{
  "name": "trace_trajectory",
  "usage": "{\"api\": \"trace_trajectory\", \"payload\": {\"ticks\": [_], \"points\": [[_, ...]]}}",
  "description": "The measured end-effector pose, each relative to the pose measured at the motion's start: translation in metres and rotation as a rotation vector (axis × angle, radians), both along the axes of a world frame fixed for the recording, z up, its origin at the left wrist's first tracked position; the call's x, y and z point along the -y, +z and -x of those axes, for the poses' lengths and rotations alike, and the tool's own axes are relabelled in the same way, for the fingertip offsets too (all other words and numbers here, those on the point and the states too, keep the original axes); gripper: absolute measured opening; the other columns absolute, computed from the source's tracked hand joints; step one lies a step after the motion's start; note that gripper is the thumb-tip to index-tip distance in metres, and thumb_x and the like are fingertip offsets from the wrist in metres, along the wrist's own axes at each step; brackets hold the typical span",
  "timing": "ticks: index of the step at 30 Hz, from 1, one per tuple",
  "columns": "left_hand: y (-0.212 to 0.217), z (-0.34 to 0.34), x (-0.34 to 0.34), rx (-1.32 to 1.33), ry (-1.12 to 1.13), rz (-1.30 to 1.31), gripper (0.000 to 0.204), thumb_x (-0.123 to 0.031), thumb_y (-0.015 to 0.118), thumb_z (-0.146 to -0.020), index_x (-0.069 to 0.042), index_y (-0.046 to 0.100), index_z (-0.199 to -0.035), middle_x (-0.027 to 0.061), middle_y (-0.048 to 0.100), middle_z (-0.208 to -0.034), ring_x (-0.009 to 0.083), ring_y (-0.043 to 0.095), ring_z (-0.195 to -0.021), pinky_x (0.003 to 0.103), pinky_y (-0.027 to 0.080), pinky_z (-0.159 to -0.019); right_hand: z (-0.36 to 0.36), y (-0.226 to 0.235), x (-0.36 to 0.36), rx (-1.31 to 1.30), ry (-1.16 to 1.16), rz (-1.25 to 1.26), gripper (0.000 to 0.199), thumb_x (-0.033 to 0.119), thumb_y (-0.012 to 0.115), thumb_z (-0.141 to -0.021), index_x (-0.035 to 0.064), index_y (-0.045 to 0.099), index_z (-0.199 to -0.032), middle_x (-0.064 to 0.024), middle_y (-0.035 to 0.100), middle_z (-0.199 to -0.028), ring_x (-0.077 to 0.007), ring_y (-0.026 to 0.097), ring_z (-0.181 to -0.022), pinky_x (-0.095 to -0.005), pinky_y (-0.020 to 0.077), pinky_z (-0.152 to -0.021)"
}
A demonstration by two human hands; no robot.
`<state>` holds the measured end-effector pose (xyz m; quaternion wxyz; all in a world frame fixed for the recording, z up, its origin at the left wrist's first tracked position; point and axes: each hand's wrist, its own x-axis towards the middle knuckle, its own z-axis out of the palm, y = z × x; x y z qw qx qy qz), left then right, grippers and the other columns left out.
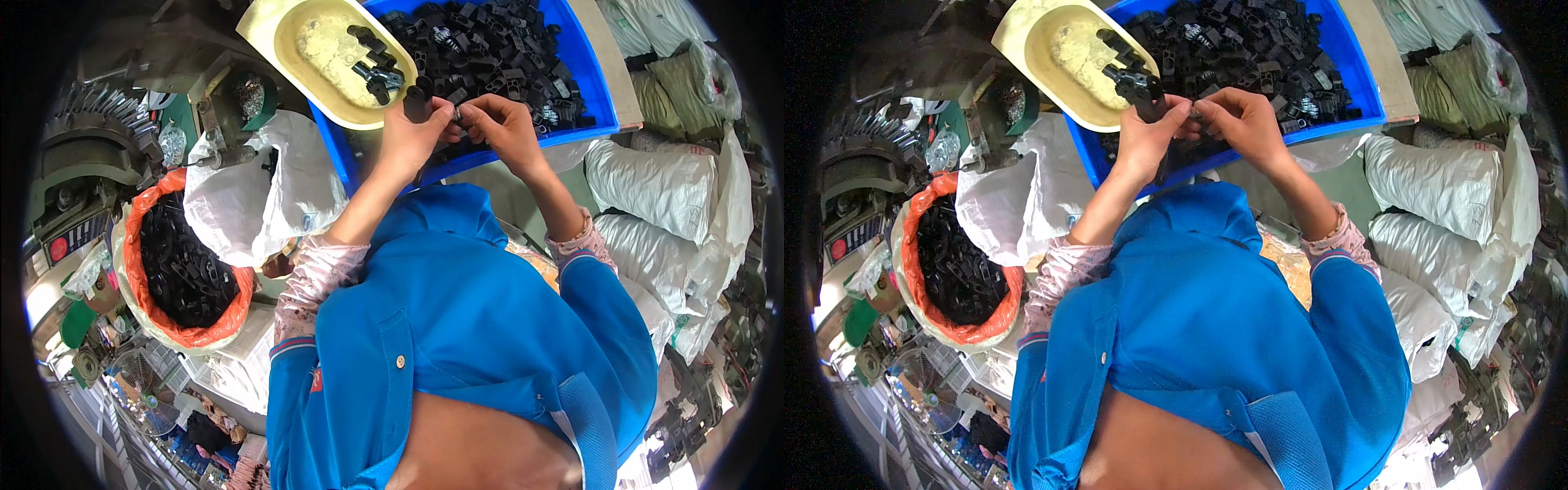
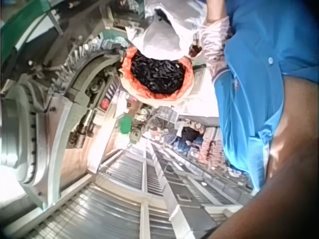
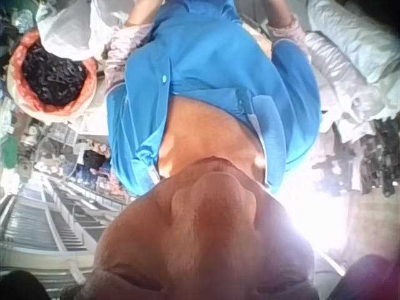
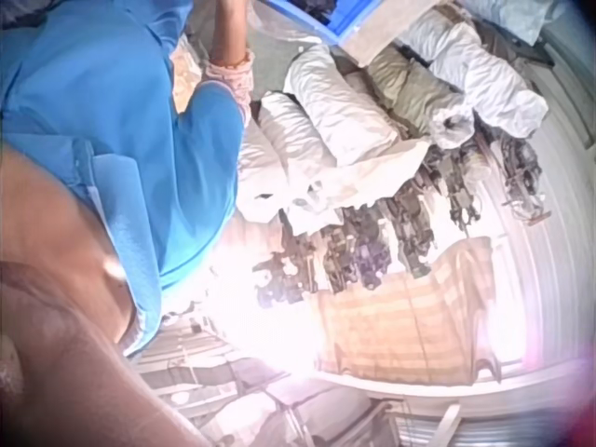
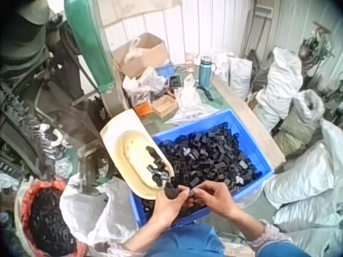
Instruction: The person picks small black plastic parts from a blue bin and a yellow scoop, then places them into a white sack. The person repeats this process, handling parts one at a time and occasionally refilling the scoop from a large sack.
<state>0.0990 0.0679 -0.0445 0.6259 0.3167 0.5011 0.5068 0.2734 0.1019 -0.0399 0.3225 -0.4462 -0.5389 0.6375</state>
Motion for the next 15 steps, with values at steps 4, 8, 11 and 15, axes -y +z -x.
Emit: {"api": "trace_trajectory", "payload": {"ticks": [4,8,11,15], "points": [[-0.002,0.002,0.001,-0.074,0.060,0.029,0.015,-0.011,0.066,-0.094,0.003,0.065,-0.100,0.0087,0.068,-0.084,0.0150,0.067,-0.069,0.028,0.058,-0.059,0.004,-0.005,0.007,-0.044,-0.032,-0.013,0.021,0.013,0.068,-0.092,-0.0040,0.068,-0.105,-0.0064,0.071,-0.088,-0.0087,0.063,-0.076,-0.0242,0.0523,-0.069],[0.004,0.008,0.000,-0.045,0.110,0.080,0.019,-0.013,0.068,-0.092,0.003,0.064,-0.100,0.0101,0.068,-0.084,0.0155,0.066,-0.066,0.029,0.057,-0.057,0.002,-0.011,0.013,-0.095,-0.041,-0.008,0.023,0.009,0.069,-0.090,-0.0035,0.068,-0.109,-0.0082,0.071,-0.095,-0.0102,0.064,-0.083,-0.0249,0.0528,-0.073],[-0.001,0.010,0.003,0.017,0.118,0.078,0.021,-0.014,0.069,-0.092,0.003,0.063,-0.101,0.0108,0.068,-0.084,0.0159,0.066,-0.067,0.029,0.057,-0.059,0.001,-0.021,0.011,0.086,-0.107,-0.209,0.024,0.009,0.069,-0.090,-0.0033,0.068,-0.110,-0.0081,0.071,-0.095,-0.0113,0.065,-0.084,-0.0253,0.0530,-0.073],[-0.001,0.009,0.005,0.030,0.085,0.081,0.019,-0.013,0.068,-0.092,0.004,0.063,-0.100,0.0111,0.069,-0.085,0.0166,0.067,-0.070,0.030,0.058,-0.063,0.008,-0.006,0.008,0.176,-0.120,-0.274,0.024,0.015,0.068,-0.092,-0.0026,0.068,-0.108,-0.0067,0.071,-0.089,-0.0112,0.065,-0.081,-0.0250,0.0525,-0.071]]}}
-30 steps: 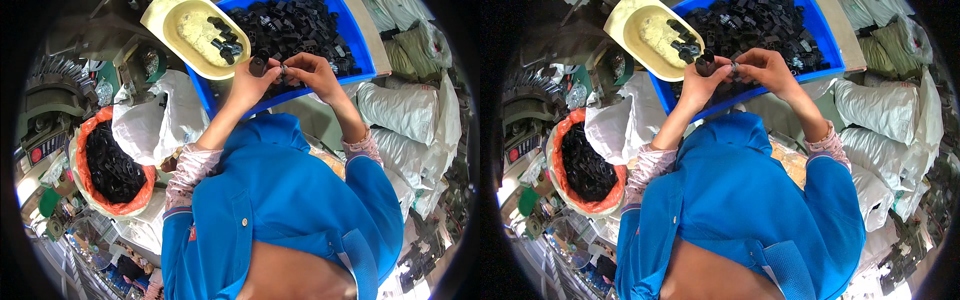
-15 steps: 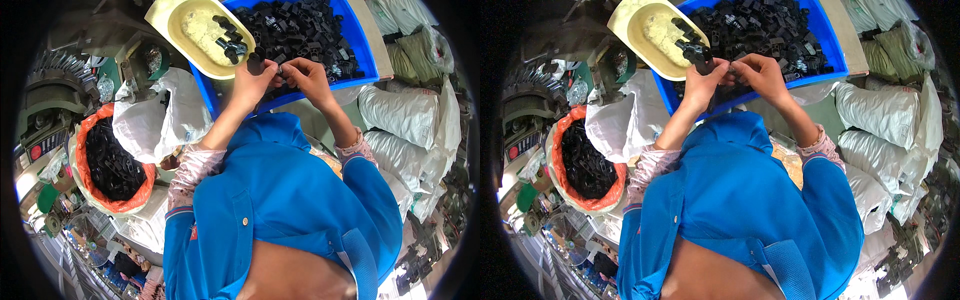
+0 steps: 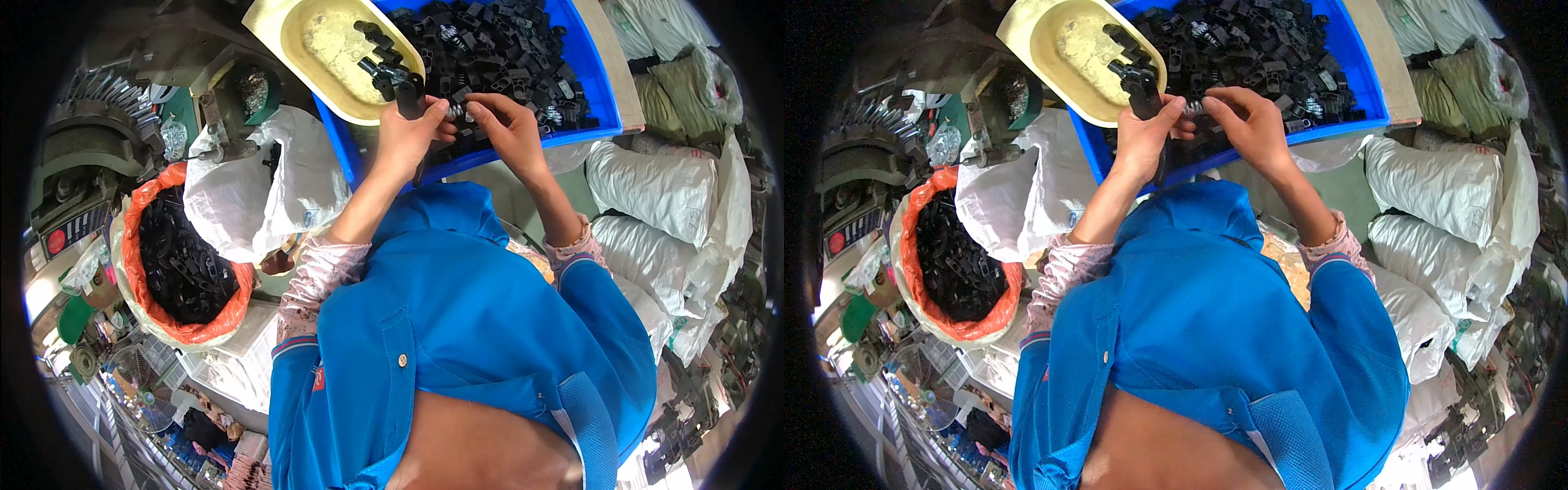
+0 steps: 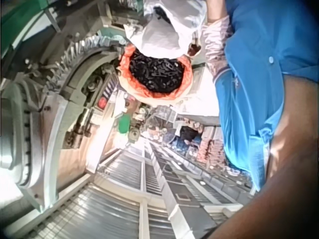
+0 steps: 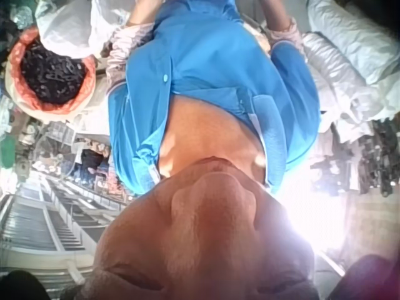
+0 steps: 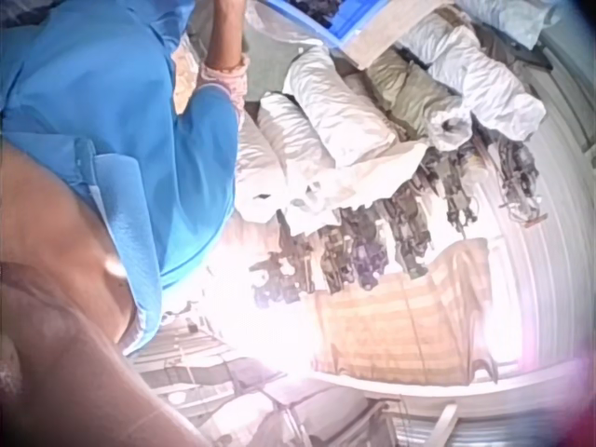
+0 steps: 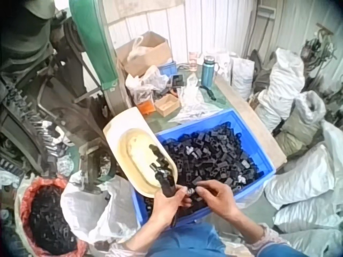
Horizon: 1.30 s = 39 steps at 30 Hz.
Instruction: The person picks small black plastic parts from a blue bin and a yellow scoop, then places them into a white sack. The person repeats this process, handling parts one at a time and occasionally refilling the scoop from a large sack.
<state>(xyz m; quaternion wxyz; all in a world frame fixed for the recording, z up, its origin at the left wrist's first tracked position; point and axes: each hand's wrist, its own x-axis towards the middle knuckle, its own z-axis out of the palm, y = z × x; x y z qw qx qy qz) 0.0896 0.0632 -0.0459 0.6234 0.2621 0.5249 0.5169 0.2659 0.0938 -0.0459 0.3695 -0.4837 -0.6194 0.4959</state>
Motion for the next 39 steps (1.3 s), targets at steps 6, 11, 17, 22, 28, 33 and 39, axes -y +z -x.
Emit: {"api": "trace_trajectory", "payload": {"ticks": [6,11,17,22,28,33,39], "points": [[0.005,-0.002,0.005,0.005,-0.089,-0.112,0.018,-0.009,0.066,-0.093,0.005,0.065,-0.104,0.0094,0.069,-0.089,0.0159,0.068,-0.077,0.029,0.059,-0.070,0.002,0.002,-0.001,-0.253,0.034,0.280,0.024,0.019,0.067,-0.093,-0.0027,0.070,-0.102,-0.0045,0.070,-0.085,-0.0091,0.061,-0.074,-0.0236,0.0499,-0.066],[-0.001,-0.002,0.008,-0.060,-0.068,-0.119,0.019,-0.008,0.067,-0.092,0.005,0.066,-0.106,0.0078,0.069,-0.088,0.0139,0.067,-0.077,0.028,0.059,-0.071,0.002,-0.008,0.002,-0.382,0.028,0.359,0.023,0.017,0.070,-0.091,-0.0021,0.071,-0.103,-0.0049,0.070,-0.086,-0.0099,0.062,-0.076,-0.0238,0.0507,-0.068],[-0.001,-0.008,0.011,-0.419,-0.027,-0.213,0.019,-0.015,0.070,-0.090,0.003,0.065,-0.095,0.0080,0.069,-0.078,0.0118,0.066,-0.070,0.027,0.054,-0.061,0.006,-0.007,0.011,-0.629,-0.030,0.597,0.022,0.015,0.071,-0.090,-0.0011,0.071,-0.105,-0.0068,0.071,-0.090,-0.0121,0.064,-0.078,-0.0258,0.0529,-0.072],[-0.003,-0.008,0.011,-0.698,-0.063,-0.315,0.016,-0.012,0.069,-0.092,0.002,0.065,-0.097,0.0055,0.068,-0.075,0.0100,0.064,-0.064,0.025,0.053,-0.059,0.006,-0.010,0.017,-0.644,-0.045,0.613,0.022,0.010,0.066,-0.093,-0.0029,0.069,-0.110,-0.0063,0.069,-0.098,-0.0118,0.063,-0.084,-0.0262,0.0512,-0.079],[0.011,-0.014,0.001,-0.338,-0.052,-0.142,0.019,-0.016,0.069,-0.091,0.002,0.062,-0.090,0.0084,0.067,-0.071,0.0131,0.066,-0.061,0.027,0.055,-0.054,0.007,-0.011,0.019,-0.294,-0.088,0.056,0.021,0.007,0.070,-0.090,-0.0028,0.071,-0.109,-0.0076,0.070,-0.095,-0.0096,0.063,-0.087,-0.0244,0.0516,-0.076],[0.013,-0.015,0.001,-0.299,-0.048,-0.056,0.019,-0.015,0.070,-0.090,0.002,0.062,-0.094,0.0096,0.067,-0.073,0.0141,0.067,-0.064,0.027,0.055,-0.056,0.003,-0.005,0.016,-0.340,-0.073,0.242,0.022,0.010,0.072,-0.089,-0.0020,0.071,-0.107,-0.0057,0.070,-0.096,-0.0101,0.064,-0.086,-0.0241,0.0518,-0.075],[-0.002,-0.012,0.015,-0.671,-0.088,-0.351,0.021,-0.017,0.072,-0.090,0.002,0.064,-0.094,0.0070,0.069,-0.078,0.0081,0.065,-0.069,0.024,0.053,-0.064,-0.002,-0.016,0.017,-0.587,-0.045,0.571,0.022,0.014,0.070,-0.090,-0.0012,0.068,-0.105,-0.0058,0.070,-0.092,-0.0125,0.064,-0.082,-0.0261,0.0531,-0.075]]}}
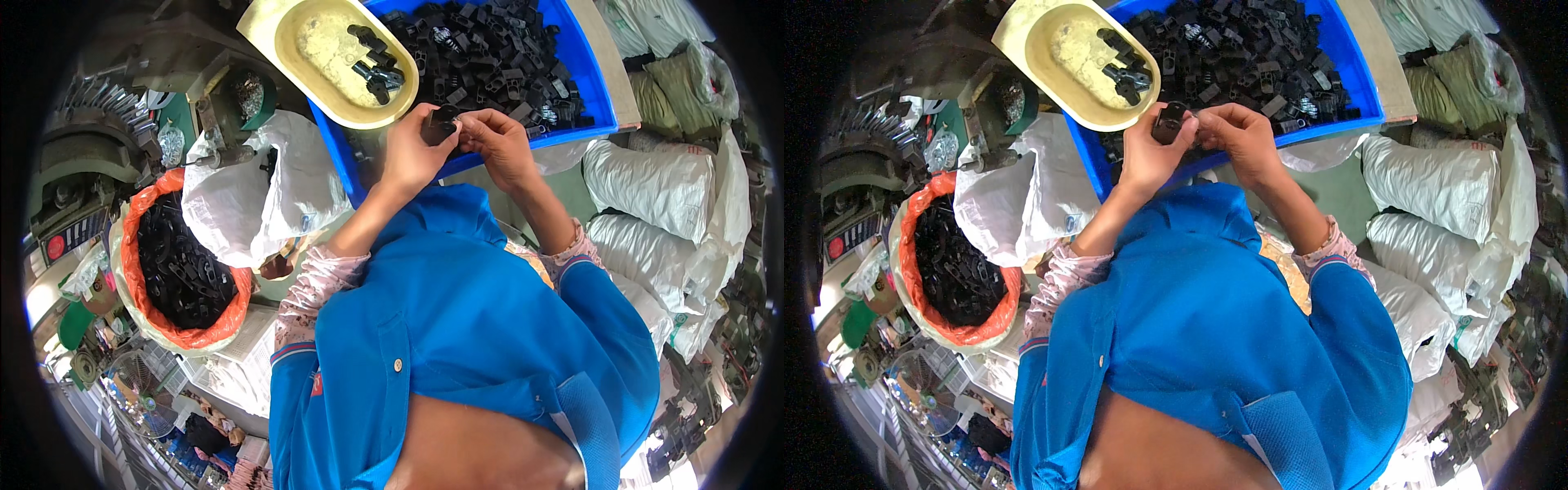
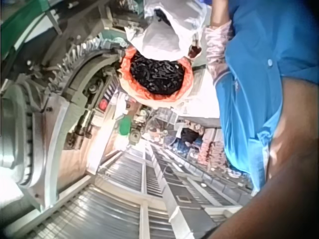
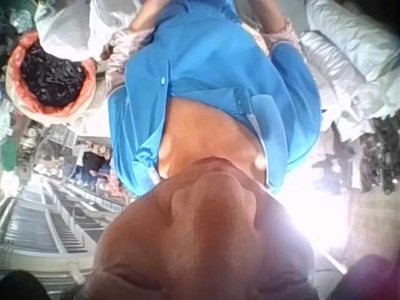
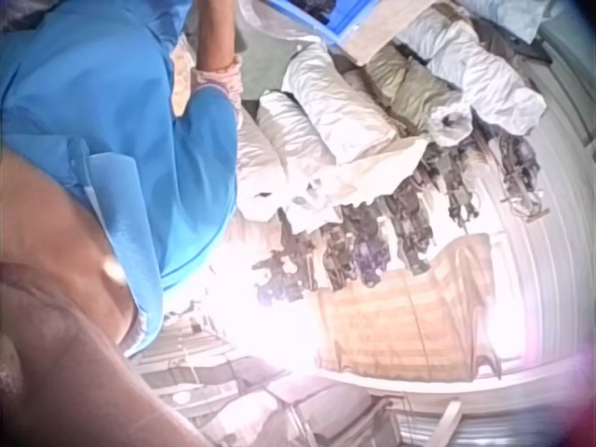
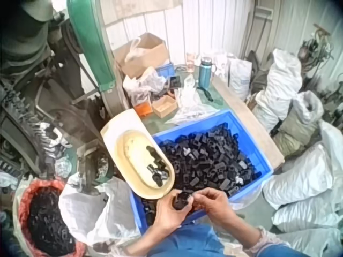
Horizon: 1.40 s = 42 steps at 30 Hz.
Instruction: The person picks small black plastic parts from a blue bin and a yellow scoop, then places them into a white sack. The person repeats this process, handling parts one at a time and occasionally refilling the scoop from a large sack.
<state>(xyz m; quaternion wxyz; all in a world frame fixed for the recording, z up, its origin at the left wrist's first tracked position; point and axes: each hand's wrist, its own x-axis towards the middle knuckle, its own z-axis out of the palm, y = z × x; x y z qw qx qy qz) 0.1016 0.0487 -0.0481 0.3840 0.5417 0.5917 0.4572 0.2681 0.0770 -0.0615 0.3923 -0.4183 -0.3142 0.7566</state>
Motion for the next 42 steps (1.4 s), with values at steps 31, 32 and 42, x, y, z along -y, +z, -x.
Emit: {"api": "trace_trajectory", "payload": {"ticks": [31,32,42], "points": [[0.015,0.032,0.011,0.906,0.144,0.147,0.020,0.004,0.065,-0.088,0.005,0.063,-0.108,0.0120,0.067,-0.100,0.0212,0.068,-0.088,0.034,0.058,-0.079,-0.114,-0.019,-0.097,1.606,0.247,-0.566,0.041,0.032,0.079,-0.075,0.0048,0.071,-0.104,-0.0184,0.065,-0.107,-0.0332,0.063,-0.103,-0.0439,0.0513,-0.085],[0.016,0.031,0.010,0.904,0.124,0.149,0.020,0.004,0.065,-0.088,0.005,0.063,-0.108,0.0120,0.067,-0.100,0.0211,0.068,-0.088,0.034,0.058,-0.079,-0.113,-0.018,-0.099,1.603,0.237,-0.583,0.039,0.032,0.079,-0.075,0.0045,0.071,-0.102,-0.0183,0.065,-0.108,-0.0331,0.062,-0.103,-0.0442,0.0512,-0.085],[0.033,0.052,0.021,0.793,0.148,-0.017,0.019,0.001,0.067,-0.089,0.005,0.065,-0.107,0.0110,0.068,-0.097,0.0174,0.067,-0.086,0.031,0.057,-0.075,-0.015,0.053,-0.047,0.412,0.347,-0.539,0.028,0.013,0.060,-0.096,0.0000,0.060,-0.121,-0.0027,0.063,-0.089,-0.0106,0.064,-0.081,-0.0255,0.0528,-0.072]]}}
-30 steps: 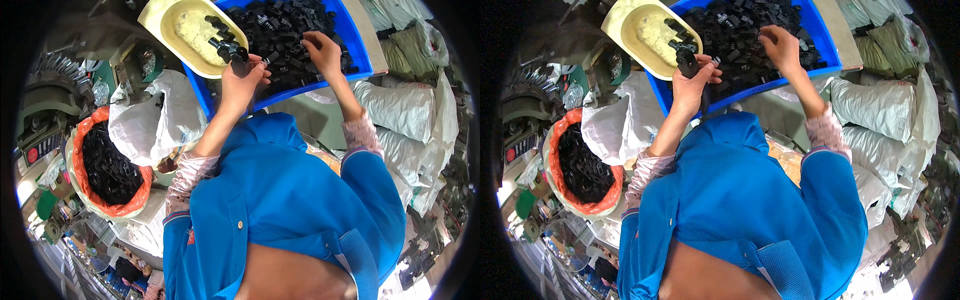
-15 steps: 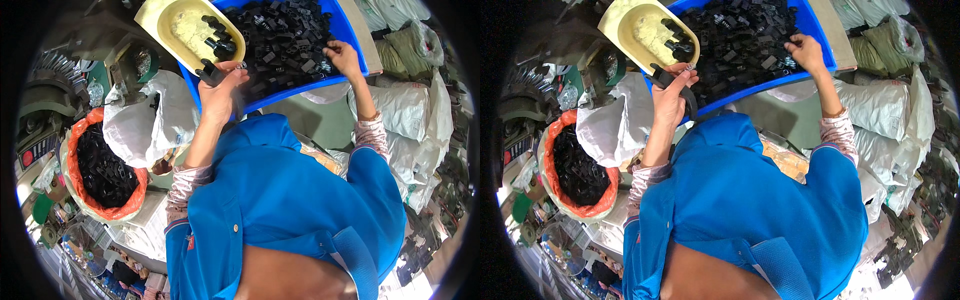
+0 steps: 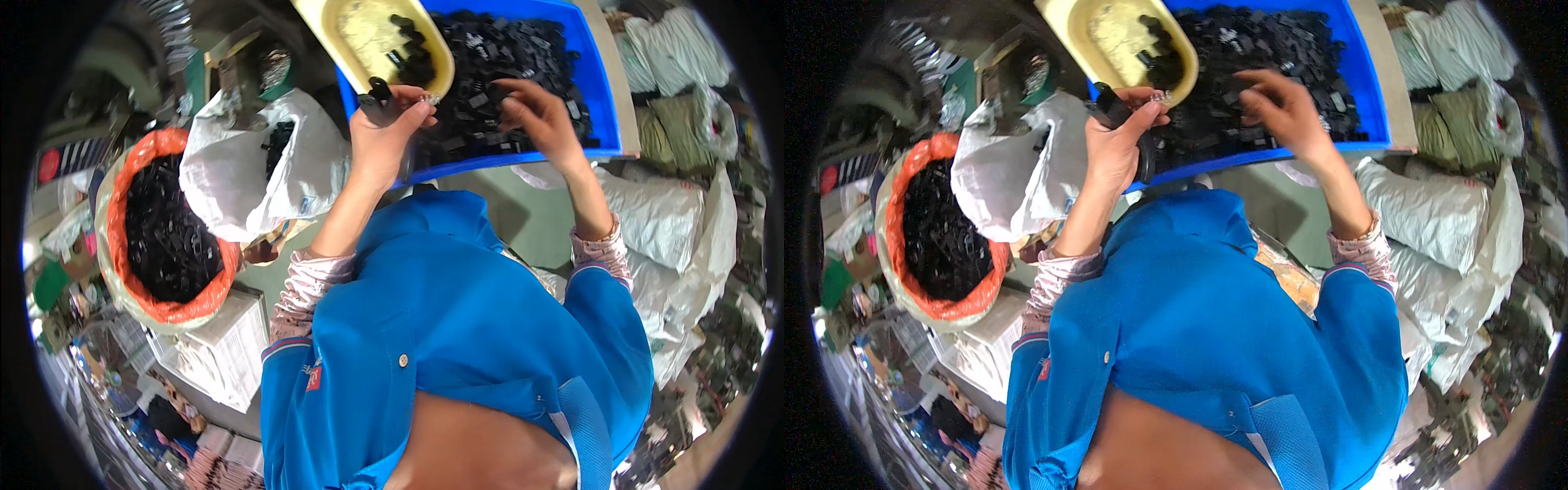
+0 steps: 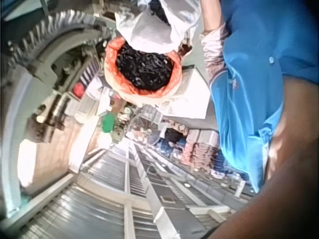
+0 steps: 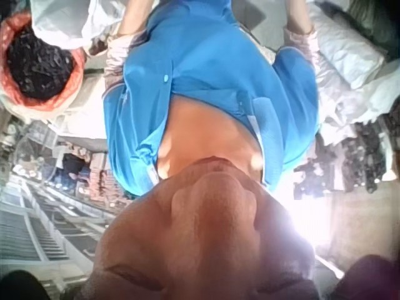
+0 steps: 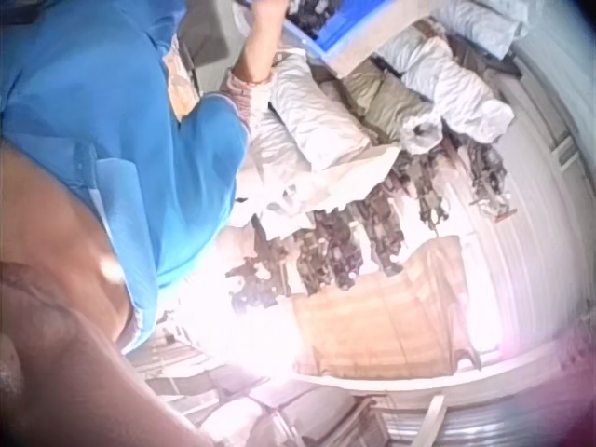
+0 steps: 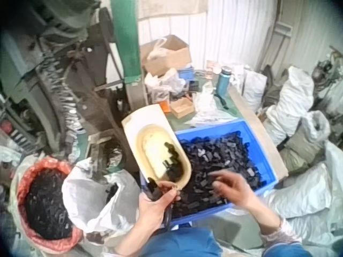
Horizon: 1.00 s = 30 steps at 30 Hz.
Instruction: The person picks small black plastic parts from a blue bin and a yellow scoop, then places them into a white sack. The person repeats this process, handling parts one at a time and occasionally refilling the scoop from a large sack.
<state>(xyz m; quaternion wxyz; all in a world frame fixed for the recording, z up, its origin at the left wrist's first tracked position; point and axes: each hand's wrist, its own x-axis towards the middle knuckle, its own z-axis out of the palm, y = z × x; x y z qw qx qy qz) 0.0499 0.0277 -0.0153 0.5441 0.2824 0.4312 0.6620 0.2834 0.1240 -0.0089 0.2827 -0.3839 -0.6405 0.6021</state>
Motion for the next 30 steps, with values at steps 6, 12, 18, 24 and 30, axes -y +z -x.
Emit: {"api": "trace_trajectory", "payload": {"ticks": [6,12,18,24,30], "points": [[0.011,0.031,0.022,-0.314,0.176,0.035,0.016,0.001,0.072,-0.086,0.004,0.067,-0.100,0.0058,0.070,-0.087,0.0100,0.065,-0.079,0.024,0.053,-0.073,0.076,0.009,0.023,-0.105,0.243,0.224,0.035,0.016,0.065,-0.095,-0.0019,0.061,-0.125,-0.0044,0.066,-0.094,-0.0107,0.061,-0.081,-0.0250,0.0504,-0.077],[0.005,0.052,0.044,-0.446,0.279,0.014,0.016,0.002,0.073,-0.084,0.001,0.068,-0.099,0.0055,0.070,-0.093,0.0101,0.065,-0.086,0.025,0.053,-0.080,0.112,0.007,0.014,-0.191,0.348,0.270,0.030,0.015,0.069,-0.092,-0.0037,0.065,-0.114,-0.0066,0.069,-0.096,-0.0121,0.063,-0.080,-0.0265,0.0518,-0.077],[0.009,0.072,0.053,-0.812,0.352,-0.035,0.014,-0.004,0.073,-0.087,0.004,0.069,-0.096,0.0070,0.071,-0.088,0.0086,0.065,-0.075,0.023,0.054,-0.069,0.137,-0.001,0.010,-0.212,0.391,0.180,0.030,0.010,0.069,-0.091,-0.0021,0.066,-0.118,-0.0077,0.070,-0.099,-0.0124,0.065,-0.084,-0.0256,0.0522,-0.079],[0.008,0.078,0.055,-0.500,0.323,0.127,0.012,-0.002,0.072,-0.085,0.006,0.067,-0.092,0.0107,0.069,-0.085,0.0119,0.066,-0.075,0.027,0.056,-0.067,0.156,0.009,0.013,-0.086,0.421,-0.195,0.028,-0.001,0.065,-0.090,-0.0008,0.066,-0.119,-0.0034,0.068,-0.097,-0.0099,0.063,-0.089,-0.0240,0.0514,-0.082],[-0.009,0.086,0.055,-0.132,0.195,0.248,0.018,-0.010,0.071,-0.090,0.006,0.068,-0.098,0.0119,0.070,-0.084,0.0148,0.066,-0.070,0.028,0.057,-0.063,0.158,0.000,0.006,-0.036,0.449,-0.343,0.025,0.003,0.069,-0.088,0.0005,0.070,-0.113,-0.0068,0.071,-0.093,-0.0117,0.063,-0.079,-0.0272,0.0518,-0.075]]}}
